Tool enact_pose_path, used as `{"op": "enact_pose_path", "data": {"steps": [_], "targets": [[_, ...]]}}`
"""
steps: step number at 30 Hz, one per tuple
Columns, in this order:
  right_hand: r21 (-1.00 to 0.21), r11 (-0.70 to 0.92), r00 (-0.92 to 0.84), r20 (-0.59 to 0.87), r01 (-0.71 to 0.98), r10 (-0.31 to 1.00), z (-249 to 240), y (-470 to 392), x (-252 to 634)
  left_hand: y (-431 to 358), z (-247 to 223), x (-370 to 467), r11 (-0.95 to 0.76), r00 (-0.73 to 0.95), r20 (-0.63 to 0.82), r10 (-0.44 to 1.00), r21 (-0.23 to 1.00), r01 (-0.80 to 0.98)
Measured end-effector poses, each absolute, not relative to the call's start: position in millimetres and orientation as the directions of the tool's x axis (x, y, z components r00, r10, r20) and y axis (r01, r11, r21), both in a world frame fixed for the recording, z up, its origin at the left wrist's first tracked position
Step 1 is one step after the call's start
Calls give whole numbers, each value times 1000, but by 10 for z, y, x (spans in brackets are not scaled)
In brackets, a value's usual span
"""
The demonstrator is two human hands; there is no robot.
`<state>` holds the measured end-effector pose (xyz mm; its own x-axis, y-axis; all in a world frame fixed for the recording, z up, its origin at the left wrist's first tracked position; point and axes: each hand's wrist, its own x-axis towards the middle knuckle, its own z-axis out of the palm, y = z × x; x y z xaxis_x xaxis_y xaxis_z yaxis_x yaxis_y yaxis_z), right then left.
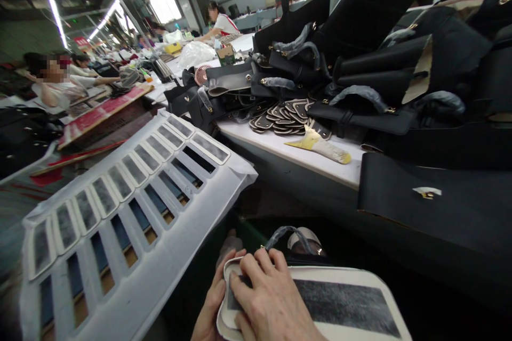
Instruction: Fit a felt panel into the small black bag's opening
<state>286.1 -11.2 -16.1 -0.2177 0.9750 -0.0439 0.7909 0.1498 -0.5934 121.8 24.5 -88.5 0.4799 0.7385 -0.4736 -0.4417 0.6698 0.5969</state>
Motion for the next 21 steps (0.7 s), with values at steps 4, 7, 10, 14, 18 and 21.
{"op": "enact_pose_path", "data": {"steps": [4,7,10,14,18,21], "targets": [[-597,146,-198,-22,789,980,-250,-142,2827,260,-920,1170,647,467,-471,748,674,-357],[-576,159,-173,31,802,984,-339,-157,2782,255,-907,1133,602,441,-462,769,755,-261],[-524,176,-149,92,833,984,-398,-156,2735,249,-843,1133,528,364,-455,813,840,-127],[-549,150,-102,116,823,988,-373,-139,2711,245,-736,1206,407,254,-389,885,913,-19],[-644,39,-66,-18,764,998,-255,-130,2742,247,-706,1263,425,235,-412,880,905,-4],[-646,10,-44,-37,763,998,-181,-138,2758,255,-724,1232,522,332,-460,824,843,-129]]}}
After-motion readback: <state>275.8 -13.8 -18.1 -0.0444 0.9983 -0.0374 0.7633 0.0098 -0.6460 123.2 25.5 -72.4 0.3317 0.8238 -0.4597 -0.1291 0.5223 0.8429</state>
